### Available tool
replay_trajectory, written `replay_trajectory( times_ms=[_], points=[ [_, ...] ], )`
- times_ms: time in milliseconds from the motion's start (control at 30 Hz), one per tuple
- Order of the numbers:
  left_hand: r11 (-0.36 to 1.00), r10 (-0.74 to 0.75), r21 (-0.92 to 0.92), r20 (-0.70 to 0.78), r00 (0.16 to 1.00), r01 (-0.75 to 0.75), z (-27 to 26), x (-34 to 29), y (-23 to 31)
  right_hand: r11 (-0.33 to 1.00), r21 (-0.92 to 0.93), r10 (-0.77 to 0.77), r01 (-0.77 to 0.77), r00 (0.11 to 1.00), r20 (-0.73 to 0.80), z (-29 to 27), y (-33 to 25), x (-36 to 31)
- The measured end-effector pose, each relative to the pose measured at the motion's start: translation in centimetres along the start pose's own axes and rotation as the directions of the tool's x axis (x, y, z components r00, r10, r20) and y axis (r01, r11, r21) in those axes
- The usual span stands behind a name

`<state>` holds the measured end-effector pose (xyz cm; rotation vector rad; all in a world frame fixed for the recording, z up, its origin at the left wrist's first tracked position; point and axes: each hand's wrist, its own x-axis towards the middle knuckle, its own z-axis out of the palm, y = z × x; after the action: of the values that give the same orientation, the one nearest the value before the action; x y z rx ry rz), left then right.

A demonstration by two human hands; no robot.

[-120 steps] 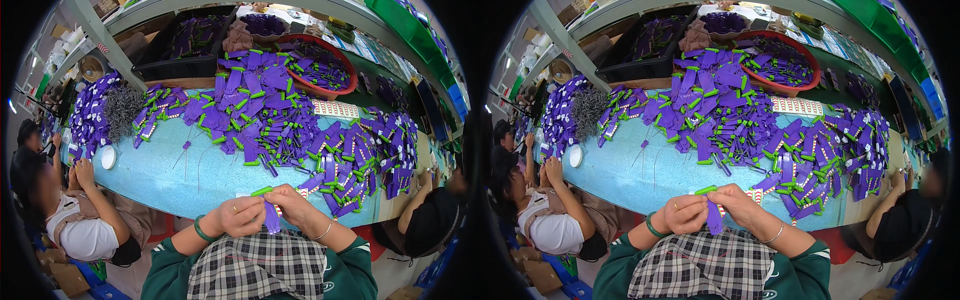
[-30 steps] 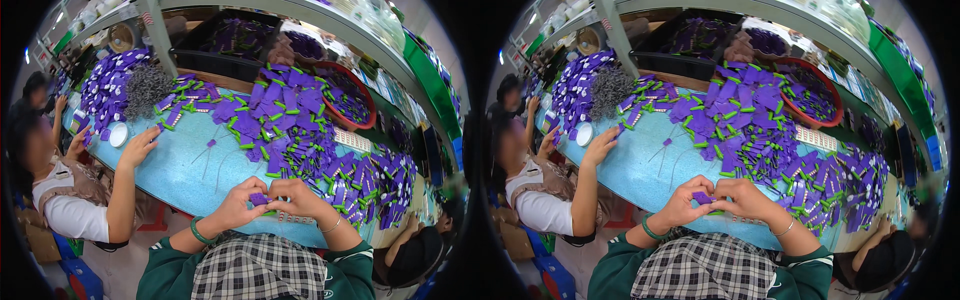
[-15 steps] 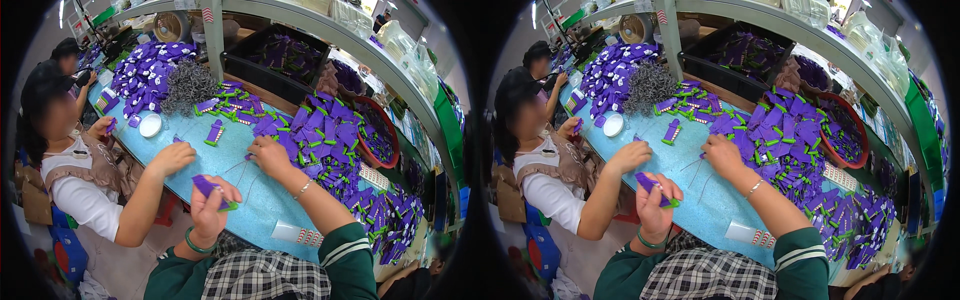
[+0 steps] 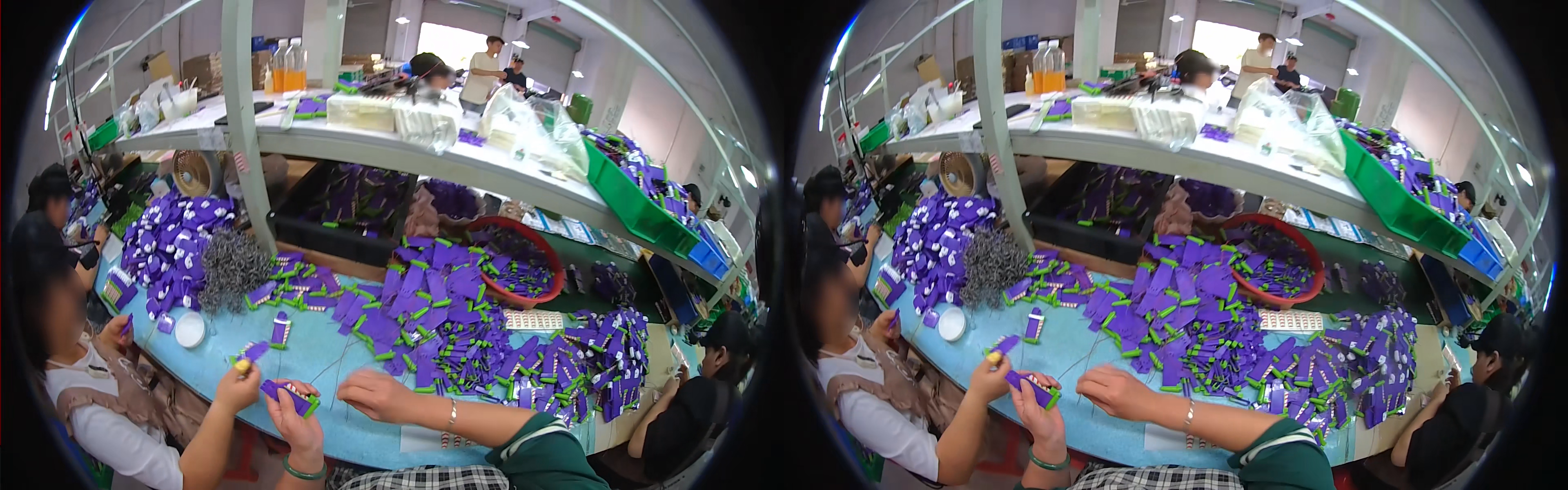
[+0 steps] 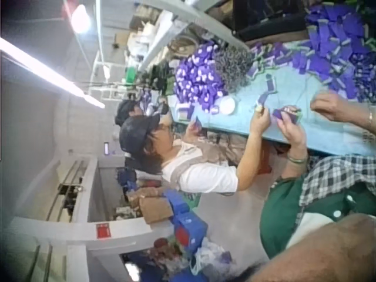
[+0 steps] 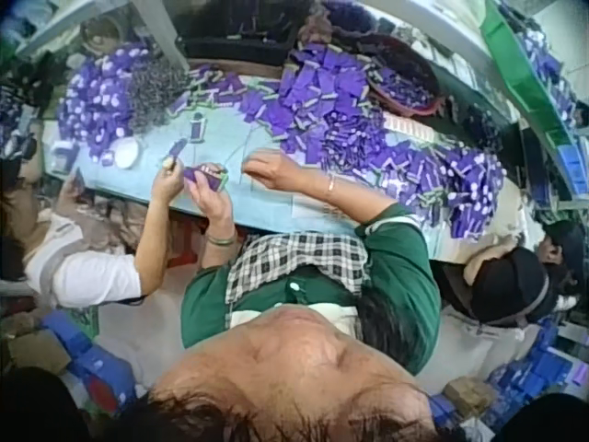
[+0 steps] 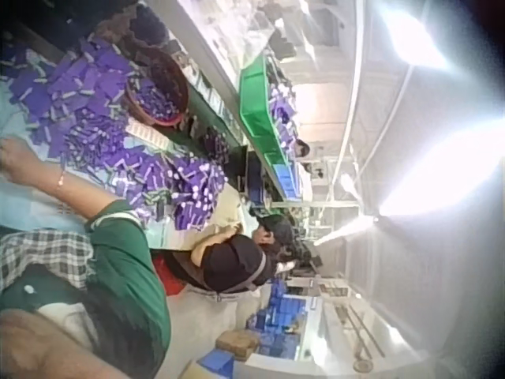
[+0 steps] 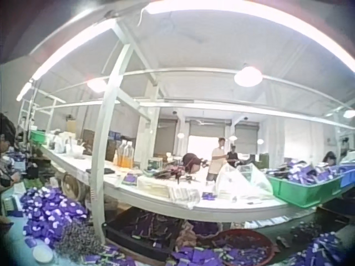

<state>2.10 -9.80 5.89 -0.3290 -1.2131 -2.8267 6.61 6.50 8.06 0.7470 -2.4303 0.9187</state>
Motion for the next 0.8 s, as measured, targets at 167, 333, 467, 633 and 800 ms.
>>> replay_trajectory(
  times_ms=[167, 333, 467, 633, 800],
  points=[
    [0.931, -0.299, 0.284, 0.230, 0.926, 0.230, 0.2, -1.7, -1.2, 0.882, 0.350, 0.356, -0.316, 0.933, -0.054, -4.3, -2.7, -3.9],
    [0.742, -0.650, 0.554, 0.456, 0.608, 0.377, 0.9, -5.9, -4.3, 0.708, 0.353, 0.655, -0.612, 0.756, -0.003, -7.0, -5.2, -8.7],
    [0.683, -0.719, 0.698, 0.588, 0.371, 0.216, 3.2, -8.1, -5.0, 0.831, 0.196, 0.549, -0.521, 0.826, -0.128, -6.7, -6.1, -12.1],
    [0.680, -0.703, 0.733, 0.644, 0.301, 0.021, 4.9, -8.8, -5.1, 0.761, 0.112, 0.647, -0.639, 0.738, -0.190, -7.2, -8.1, -13.1],
    [0.666, -0.696, 0.741, 0.659, 0.284, -0.087, 5.8, -9.1, -4.9, 0.756, 0.039, 0.639, -0.654, 0.723, -0.263, -7.0, -8.4, -14.0]
  ],
)
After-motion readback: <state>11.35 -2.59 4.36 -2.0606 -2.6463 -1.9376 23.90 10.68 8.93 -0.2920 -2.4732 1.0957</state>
